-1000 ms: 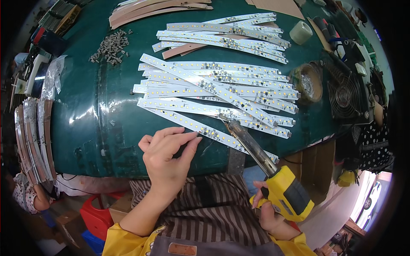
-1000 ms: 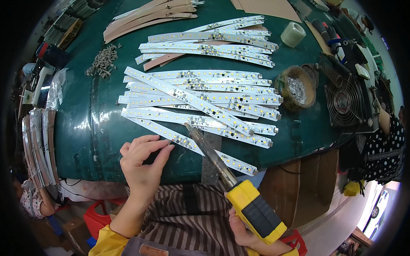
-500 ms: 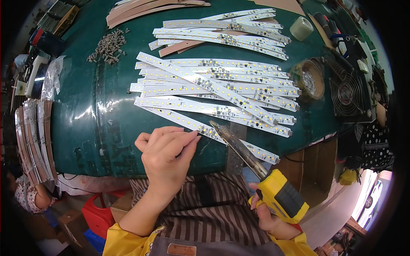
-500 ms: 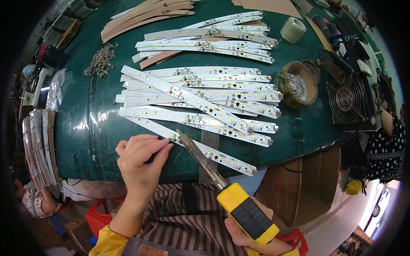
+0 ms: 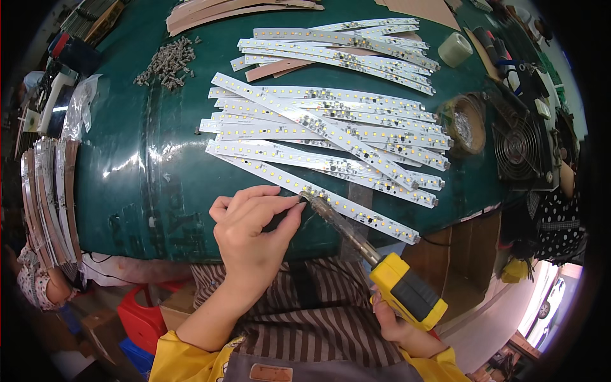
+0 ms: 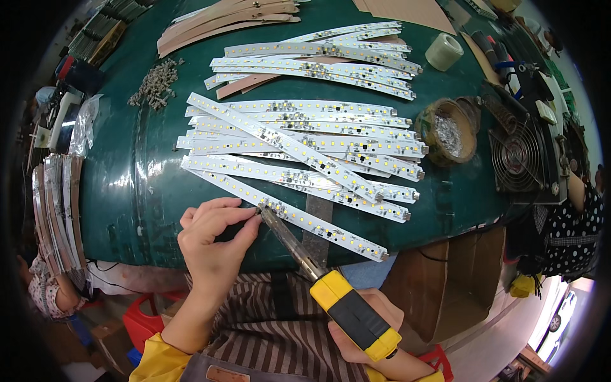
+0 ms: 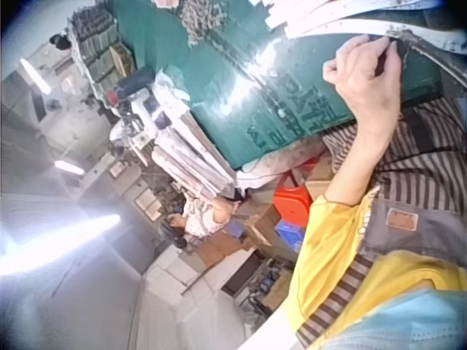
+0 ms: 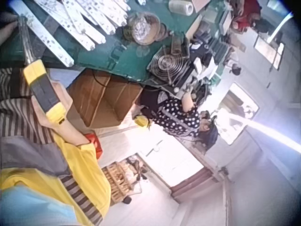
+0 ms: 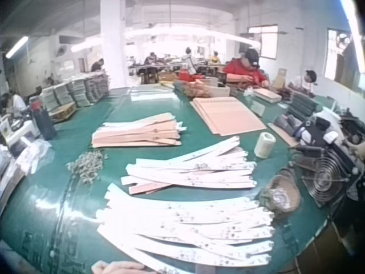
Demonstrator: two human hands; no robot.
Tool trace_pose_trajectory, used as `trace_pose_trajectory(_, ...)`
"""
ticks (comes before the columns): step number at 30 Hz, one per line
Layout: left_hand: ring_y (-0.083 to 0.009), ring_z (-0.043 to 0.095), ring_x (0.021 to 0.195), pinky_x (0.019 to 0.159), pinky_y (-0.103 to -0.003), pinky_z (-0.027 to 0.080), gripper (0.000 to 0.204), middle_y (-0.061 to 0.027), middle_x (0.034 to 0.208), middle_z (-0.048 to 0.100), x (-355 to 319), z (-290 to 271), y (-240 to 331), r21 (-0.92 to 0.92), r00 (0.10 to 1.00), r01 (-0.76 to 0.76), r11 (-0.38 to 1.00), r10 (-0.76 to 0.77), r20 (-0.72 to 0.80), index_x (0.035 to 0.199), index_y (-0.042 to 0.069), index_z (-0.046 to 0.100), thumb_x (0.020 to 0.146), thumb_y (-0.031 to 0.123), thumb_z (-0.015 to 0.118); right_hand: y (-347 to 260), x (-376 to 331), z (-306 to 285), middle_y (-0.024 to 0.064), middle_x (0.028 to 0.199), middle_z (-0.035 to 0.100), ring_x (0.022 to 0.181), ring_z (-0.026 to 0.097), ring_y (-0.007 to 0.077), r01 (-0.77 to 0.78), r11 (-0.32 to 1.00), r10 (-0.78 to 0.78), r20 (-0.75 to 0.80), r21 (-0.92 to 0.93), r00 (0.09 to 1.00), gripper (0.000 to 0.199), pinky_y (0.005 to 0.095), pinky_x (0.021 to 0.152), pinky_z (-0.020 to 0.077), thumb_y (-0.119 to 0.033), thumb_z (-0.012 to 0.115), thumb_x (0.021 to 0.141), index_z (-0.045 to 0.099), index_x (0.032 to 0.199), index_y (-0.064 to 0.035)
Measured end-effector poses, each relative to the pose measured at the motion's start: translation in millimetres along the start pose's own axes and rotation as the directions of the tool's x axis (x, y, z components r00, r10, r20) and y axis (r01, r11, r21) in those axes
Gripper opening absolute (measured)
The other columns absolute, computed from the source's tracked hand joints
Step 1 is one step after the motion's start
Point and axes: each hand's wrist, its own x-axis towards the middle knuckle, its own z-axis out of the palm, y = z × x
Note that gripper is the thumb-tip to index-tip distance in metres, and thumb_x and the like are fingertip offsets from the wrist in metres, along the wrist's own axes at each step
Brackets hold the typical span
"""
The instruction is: The person arranges LED strips on the table, places small electronic components onto each strip by hand, and solders them using a handheld soldering tool before stacking the finished strips.
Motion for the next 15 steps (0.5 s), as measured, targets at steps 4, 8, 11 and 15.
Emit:
trace_pose_trajectory(4, -0.0163, 0.066, 0.087, 0.081, -0.032, 0.033, 0.016, -0.0004, 0.077, 0.069, 0.7, 0.2, -0.2, -0.026, 1.0, 0.014, 1.0, -0.014, -0.005, 0.079, 0.011, 0.073, 0.067, 0.008, 0.082, 1.6, 0.4, -1.1, 0.0118, 0.082, 0.066, 0.069, 0.065, 0.0284, 0.07, 0.997, -0.07, 0.013, -0.036, 0.997, 0.025, 0.033, 0.06, 0.0522, -0.008, 0.072, 0.067, 0.069, 0.091, -0.0013)
trace_pose_trajectory(8, -0.019, 0.065, 0.087, 0.082, -0.032, 0.036, 0.013, -0.0053, 0.078, 0.068, 2.3, -1.6, 2.8, 0.008, 1.0, 0.02, 1.0, -0.02, 0.015, 0.077, 0.009, 0.073, 0.066, 0.006, 0.079, -2.5, 1.1, -2.7, 0.0123, 0.083, 0.066, 0.07, 0.066, 0.0292, -0.035, 0.999, 0.036, 0.033, -0.023, 0.999, 0.025, 0.0329, 0.062, 0.0531, -0.009, 0.072, 0.068, 0.068, 0.092, -0.0008)
trace_pose_trajectory(11, -0.0193, 0.063, 0.088, 0.082, -0.033, 0.037, 0.013, -0.0026, 0.076, 0.067, 2.3, -0.9, 0.3, 0.017, 1.0, 0.002, 1.0, -0.002, 0.017, 0.076, 0.01, 0.073, 0.066, 0.006, 0.079, -4.5, 3.7, -2.3, 0.0124, 0.083, 0.066, 0.07, 0.067, 0.0293, -0.018, 0.999, 0.02, 0.028, -0.049, 0.999, 0.025, 0.0329, 0.063, 0.0532, -0.009, 0.072, 0.068, 0.068, 0.092, -0.0007)
trace_pose_trajectory(15, -0.0198, 0.062, 0.089, 0.082, -0.034, 0.037, 0.013, -0.0003, 0.075, 0.066, 1.3, -1.2, -2.0, 0.034, 0.999, 0.015, 0.999, -0.016, 0.029, 0.076, 0.01, 0.073, 0.066, 0.007, 0.08, -5.4, 5.7, -4.0, 0.0126, 0.084, 0.067, 0.07, 0.067, 0.0287, 0.014, 0.994, -0.007, 0.068, -0.106, 0.998, 0.022, 0.0326, 0.063, 0.0534, -0.008, 0.071, 0.069, 0.068, 0.09, -0.0008)
